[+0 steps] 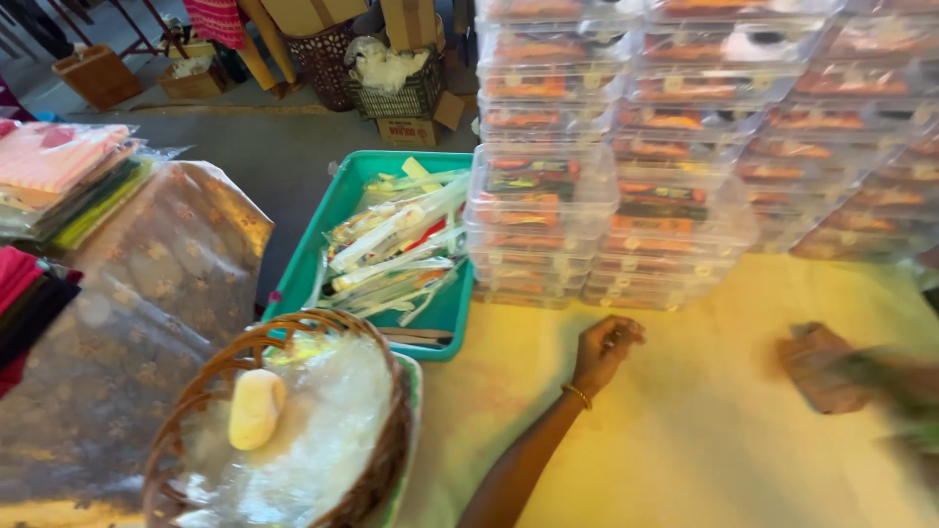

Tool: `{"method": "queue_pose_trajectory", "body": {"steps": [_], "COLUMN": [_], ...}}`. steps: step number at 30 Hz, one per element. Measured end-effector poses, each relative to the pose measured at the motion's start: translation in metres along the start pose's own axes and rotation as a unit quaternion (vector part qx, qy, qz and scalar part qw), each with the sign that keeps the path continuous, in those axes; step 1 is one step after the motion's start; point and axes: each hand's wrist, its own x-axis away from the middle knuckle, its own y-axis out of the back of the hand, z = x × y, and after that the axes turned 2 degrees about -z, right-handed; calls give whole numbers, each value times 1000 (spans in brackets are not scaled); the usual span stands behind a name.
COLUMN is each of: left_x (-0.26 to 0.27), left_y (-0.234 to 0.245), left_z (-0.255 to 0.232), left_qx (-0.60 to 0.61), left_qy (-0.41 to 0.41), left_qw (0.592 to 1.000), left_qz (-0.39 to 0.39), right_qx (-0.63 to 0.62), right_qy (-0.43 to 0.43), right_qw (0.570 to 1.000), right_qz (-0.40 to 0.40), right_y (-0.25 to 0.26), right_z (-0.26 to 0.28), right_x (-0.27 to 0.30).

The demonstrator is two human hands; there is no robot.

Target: The person arranges small packaged items on a table, places them into a clear plastic container, and stacks the container with others. They then pick up a small orange packet, wipe it with a cloth, and place it into a plastic bag.

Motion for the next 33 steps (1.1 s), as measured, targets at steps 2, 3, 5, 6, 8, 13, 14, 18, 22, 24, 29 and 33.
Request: {"method": "queue_pose_trajectory", "body": {"steps": [2,3,5,6,8,13,14,18,22,24,29,33], "left_x": [-7,-13,-18,-21,-15,-12,-11,-19,-27,-29,-28,-27], "left_y": [33,50,65,71,79,69,68,74,81,83,96,98], "left_z": [12,17,9,5,19,-56,-66,-40,-26,-13,-25,-11], "left_qx": [-1,4,20,42,26,-301,-293,-175,-206,-167,-240,-199], "left_qy": [1,-1,1,5,-9,-69,-52,-36,-33,-54,-12,-28], "left_qw": [1000,1000,1000,999,1000,948,950,980,977,983,969,979], "left_qz": [2,-2,-1,-4,5,74,91,83,55,45,59,37], "right_qx": [-18,-26,59,141,117,185,181,178,225,246,327,360], "right_qy": [14,22,-241,-488,-515,-521,-469,-324,-334,-337,-70,113], "right_qw": [1000,999,966,850,842,833,864,925,912,903,939,925], "right_qz": [-13,-19,64,141,115,25,27,86,79,105,84,50], "right_y": [-89,-146,-179,-193,-206,-221,-224,-240,-245,-244,-251,-238], "right_z": [65,108,140,155,119,44,38,-4,33,61,53,108], "right_x": [-106,-129,-179,-205,-220,-225,-226,-220,-239,-251,-244,-250]}}
